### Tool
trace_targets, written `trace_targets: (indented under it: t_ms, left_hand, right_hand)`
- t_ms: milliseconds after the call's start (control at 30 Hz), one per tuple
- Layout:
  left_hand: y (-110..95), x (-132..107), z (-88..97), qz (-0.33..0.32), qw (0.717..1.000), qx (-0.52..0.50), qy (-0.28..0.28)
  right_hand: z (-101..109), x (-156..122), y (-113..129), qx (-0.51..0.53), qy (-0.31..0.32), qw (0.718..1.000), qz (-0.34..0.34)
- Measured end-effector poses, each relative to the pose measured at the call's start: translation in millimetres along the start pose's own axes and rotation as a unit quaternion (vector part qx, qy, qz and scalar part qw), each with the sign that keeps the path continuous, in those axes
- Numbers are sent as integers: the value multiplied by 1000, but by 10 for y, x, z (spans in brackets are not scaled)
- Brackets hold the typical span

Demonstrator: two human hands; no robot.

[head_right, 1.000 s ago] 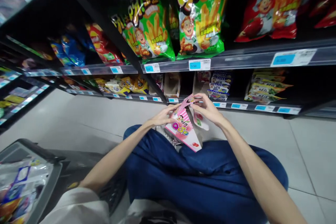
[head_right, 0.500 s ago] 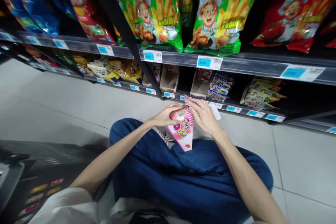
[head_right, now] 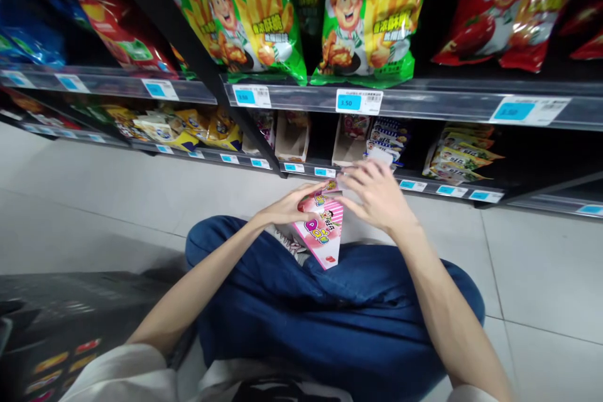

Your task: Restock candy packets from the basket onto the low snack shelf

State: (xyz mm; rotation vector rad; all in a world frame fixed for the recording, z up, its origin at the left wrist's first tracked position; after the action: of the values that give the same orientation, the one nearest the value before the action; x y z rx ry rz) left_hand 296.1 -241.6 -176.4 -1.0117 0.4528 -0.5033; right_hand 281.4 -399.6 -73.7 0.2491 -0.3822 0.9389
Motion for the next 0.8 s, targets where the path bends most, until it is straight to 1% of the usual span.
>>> trace_targets:
  t_ms: [33, 67, 100, 133, 167, 200, 233, 267, 333, 367, 400, 433, 467, 533, 600, 667, 700, 733, 800]
  left_hand:
    - [12, 10, -2, -2, 1000, -7, 3]
    - [27, 19, -4, -4, 1000, -19, 5]
    - [40, 26, -5, -5, 999, -35, 7]
    - [48, 30, -7, -7, 999, -53, 8]
    - [50, 32, -11, -9, 997, -71, 9]
    - [46, 32, -15, -9, 996, -87, 11]
    - [39, 30, -21, -7, 995, -103, 12]
    - [29, 29, -28, -4, 993, -117, 13]
    - [10, 25, -39, 0, 991, -136, 15]
    - [6, 25, -42, 0, 990, -143, 15]
    - [8, 27, -43, -3, 988, -151, 15]
    - [20, 33, -42, -6, 987, -162, 14]
    - [44, 43, -37, -8, 984, -178, 10]
    - [114, 74, -25, -4, 975, -223, -7]
    - [182, 99, 0, 0, 963, -267, -45]
    - [261, 77, 44, 14, 946, -304, -111]
    - [311, 30, 77, 24, 934, -322, -157]
    - [376, -47, 114, 39, 918, -336, -208]
    - [537, -286, 181, 81, 883, -346, -308]
  right_hand:
    - [159, -32, -101, -18, -64, 997, -35]
    - [323, -92, -216, -30, -139, 986, -85]
    - [459, -183, -331, -27, -213, 966, -141]
    - [532, -281, -436, -6, -273, 942, -195]
    - [523, -350, -524, 38, -302, 923, -237]
    - [439, -364, -582, 97, -297, 914, -258]
    - [301, -321, -590, 160, -259, 918, -255]
    - [138, -240, -532, 215, -197, 930, -225]
    - [-162, -109, -281, 274, -58, 952, -122]
    - [-269, -85, -148, 277, -6, 958, -71]
    - [-349, -81, -41, 266, 32, 963, -33]
    - [-412, -86, 32, 250, 58, 966, -10]
    - [-461, -92, 74, 231, 75, 970, -2]
    - [-521, -90, 99, 192, 89, 977, -10]
    - [-542, -61, 111, 169, 85, 982, -16]
    - [-539, -17, 138, 165, 72, 984, -4]
    - [-534, 3, 151, 166, 66, 984, 6]
    - [-527, 18, 159, 166, 61, 984, 16]
    - [-496, 26, 132, 160, 52, 985, 21]
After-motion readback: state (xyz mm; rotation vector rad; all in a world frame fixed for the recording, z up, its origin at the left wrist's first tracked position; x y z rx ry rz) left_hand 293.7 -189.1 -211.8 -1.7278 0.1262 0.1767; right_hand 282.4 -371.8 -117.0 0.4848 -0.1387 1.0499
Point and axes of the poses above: each hand's wrist, its own x-axis towards the middle knuckle, its own z-axis out of the back of the hand, y = z × x, the point moved 9 cm from there along x, towards the middle knuckle, and after that the axes turned 8 degrees about z, right-handed, at the moved point
